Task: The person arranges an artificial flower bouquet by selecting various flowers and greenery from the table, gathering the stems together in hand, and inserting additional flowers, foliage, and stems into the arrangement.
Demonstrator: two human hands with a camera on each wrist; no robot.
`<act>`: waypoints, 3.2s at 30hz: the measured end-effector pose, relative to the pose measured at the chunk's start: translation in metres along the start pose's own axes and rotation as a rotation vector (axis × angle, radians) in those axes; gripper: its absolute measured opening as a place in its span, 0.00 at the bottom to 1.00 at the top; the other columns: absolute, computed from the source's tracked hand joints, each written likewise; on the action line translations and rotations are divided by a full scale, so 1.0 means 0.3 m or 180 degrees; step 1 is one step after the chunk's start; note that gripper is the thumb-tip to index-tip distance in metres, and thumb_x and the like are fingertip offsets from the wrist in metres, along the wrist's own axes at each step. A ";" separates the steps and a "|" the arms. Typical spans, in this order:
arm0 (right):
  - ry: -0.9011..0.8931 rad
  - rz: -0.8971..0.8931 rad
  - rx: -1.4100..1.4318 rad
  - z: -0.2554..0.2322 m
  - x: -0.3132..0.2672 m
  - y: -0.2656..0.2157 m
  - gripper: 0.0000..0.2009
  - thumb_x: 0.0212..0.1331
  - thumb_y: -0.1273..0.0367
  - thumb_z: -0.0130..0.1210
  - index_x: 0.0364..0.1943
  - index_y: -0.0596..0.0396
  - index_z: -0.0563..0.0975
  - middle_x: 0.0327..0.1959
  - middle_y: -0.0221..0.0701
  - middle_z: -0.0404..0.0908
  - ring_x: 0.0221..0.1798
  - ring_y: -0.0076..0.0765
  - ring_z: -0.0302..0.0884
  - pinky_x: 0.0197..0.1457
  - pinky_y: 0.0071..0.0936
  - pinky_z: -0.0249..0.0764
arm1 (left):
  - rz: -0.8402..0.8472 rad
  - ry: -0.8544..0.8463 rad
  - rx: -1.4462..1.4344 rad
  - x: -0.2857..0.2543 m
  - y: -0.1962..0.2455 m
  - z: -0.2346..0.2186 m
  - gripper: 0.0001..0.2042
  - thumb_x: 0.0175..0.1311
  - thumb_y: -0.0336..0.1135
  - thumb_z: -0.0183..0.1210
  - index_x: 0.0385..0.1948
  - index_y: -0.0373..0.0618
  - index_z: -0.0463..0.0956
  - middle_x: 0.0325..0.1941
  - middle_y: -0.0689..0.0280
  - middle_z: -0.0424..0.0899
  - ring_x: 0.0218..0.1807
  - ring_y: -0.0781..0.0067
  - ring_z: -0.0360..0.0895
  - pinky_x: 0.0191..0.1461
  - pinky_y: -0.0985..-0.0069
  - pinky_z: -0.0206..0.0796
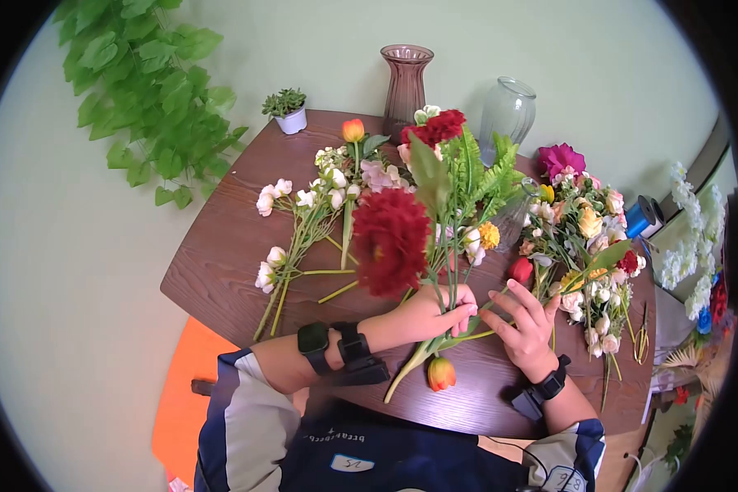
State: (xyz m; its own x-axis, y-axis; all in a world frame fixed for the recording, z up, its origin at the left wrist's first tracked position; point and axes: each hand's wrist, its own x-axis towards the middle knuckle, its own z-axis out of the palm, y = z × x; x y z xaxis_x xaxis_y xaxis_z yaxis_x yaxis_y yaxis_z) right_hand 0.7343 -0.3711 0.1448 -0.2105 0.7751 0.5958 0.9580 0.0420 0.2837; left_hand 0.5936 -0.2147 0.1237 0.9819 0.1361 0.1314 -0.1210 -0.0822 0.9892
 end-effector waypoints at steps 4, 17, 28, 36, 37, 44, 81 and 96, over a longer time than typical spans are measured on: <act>0.0011 -0.0058 -0.0014 0.003 0.003 -0.012 0.09 0.54 0.67 0.46 0.31 0.41 0.80 0.43 0.23 0.78 0.58 0.30 0.68 0.70 0.46 0.18 | 0.0301 0.0086 0.0225 -0.004 -0.001 0.027 0.03 0.64 0.28 0.45 0.35 0.40 0.65 0.25 0.68 0.70 0.24 0.83 0.70 0.28 0.82 0.64; 0.0151 0.0134 -0.0388 -0.012 0.028 -0.061 0.12 0.57 0.63 0.44 0.39 0.36 0.79 0.55 0.25 0.72 0.63 0.29 0.61 0.68 0.50 0.13 | -0.0080 -0.0367 0.0187 -0.005 -0.032 0.017 0.13 0.61 0.35 0.53 0.46 0.42 0.68 0.32 0.71 0.74 0.33 0.84 0.69 0.38 0.83 0.62; 0.0100 0.0179 -0.0592 0.000 0.016 -0.053 0.16 0.56 0.65 0.43 0.48 0.37 0.75 0.59 0.25 0.68 0.64 0.28 0.58 0.69 0.49 0.19 | -0.0117 -0.0268 0.0297 0.001 -0.077 0.014 0.11 0.57 0.29 0.57 0.40 0.45 0.69 0.27 0.78 0.69 0.26 0.91 0.60 0.28 0.90 0.53; 0.0249 0.0279 0.0178 -0.011 -0.004 -0.047 0.22 0.48 0.74 0.47 0.50 0.43 0.74 0.59 0.27 0.67 0.63 0.30 0.59 0.70 0.45 0.32 | -0.0270 0.0117 -0.0716 -0.012 -0.008 -0.023 0.09 0.66 0.38 0.45 0.39 0.44 0.69 0.28 0.76 0.69 0.27 0.90 0.61 0.31 0.90 0.54; 0.0133 0.0306 0.0334 -0.013 0.000 -0.046 0.23 0.45 0.75 0.48 0.50 0.44 0.74 0.59 0.28 0.66 0.64 0.32 0.58 0.70 0.46 0.35 | -0.0152 0.0216 -0.0916 -0.012 -0.008 -0.025 0.11 0.67 0.40 0.44 0.39 0.44 0.69 0.27 0.76 0.68 0.27 0.89 0.60 0.32 0.90 0.53; 0.0021 0.0465 0.0781 -0.013 0.011 -0.036 0.22 0.42 0.78 0.51 0.46 0.48 0.75 0.57 0.32 0.69 0.63 0.40 0.60 0.69 0.45 0.39 | 0.0300 0.0414 -0.1461 -0.006 -0.042 -0.049 0.18 0.67 0.50 0.40 0.21 0.48 0.60 0.21 0.74 0.61 0.26 0.83 0.56 0.33 0.84 0.50; -0.0469 -0.0228 0.2214 -0.017 0.025 -0.019 0.25 0.46 0.59 0.61 0.52 0.37 0.70 0.60 0.41 0.63 0.61 0.46 0.62 0.63 0.51 0.56 | -0.0701 -0.0805 0.0858 -0.018 0.002 -0.046 0.14 0.51 0.43 0.63 0.25 0.40 0.75 0.16 0.68 0.75 0.20 0.79 0.73 0.25 0.79 0.63; 0.0051 0.0964 0.1556 0.000 0.019 -0.021 0.23 0.44 0.78 0.53 0.50 0.55 0.71 0.53 0.38 0.72 0.60 0.44 0.65 0.63 0.40 0.57 | 0.0018 -0.0254 0.0544 -0.017 -0.054 -0.022 0.11 0.56 0.37 0.59 0.33 0.39 0.71 0.26 0.64 0.77 0.30 0.79 0.73 0.35 0.79 0.65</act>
State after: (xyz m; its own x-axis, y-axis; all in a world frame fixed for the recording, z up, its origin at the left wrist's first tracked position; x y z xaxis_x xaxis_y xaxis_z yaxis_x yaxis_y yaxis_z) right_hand 0.7272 -0.3670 0.1465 0.0882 0.7884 0.6088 0.9540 0.1090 -0.2794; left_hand 0.5897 -0.2075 0.1073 0.9906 0.0570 0.1246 -0.1067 -0.2501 0.9623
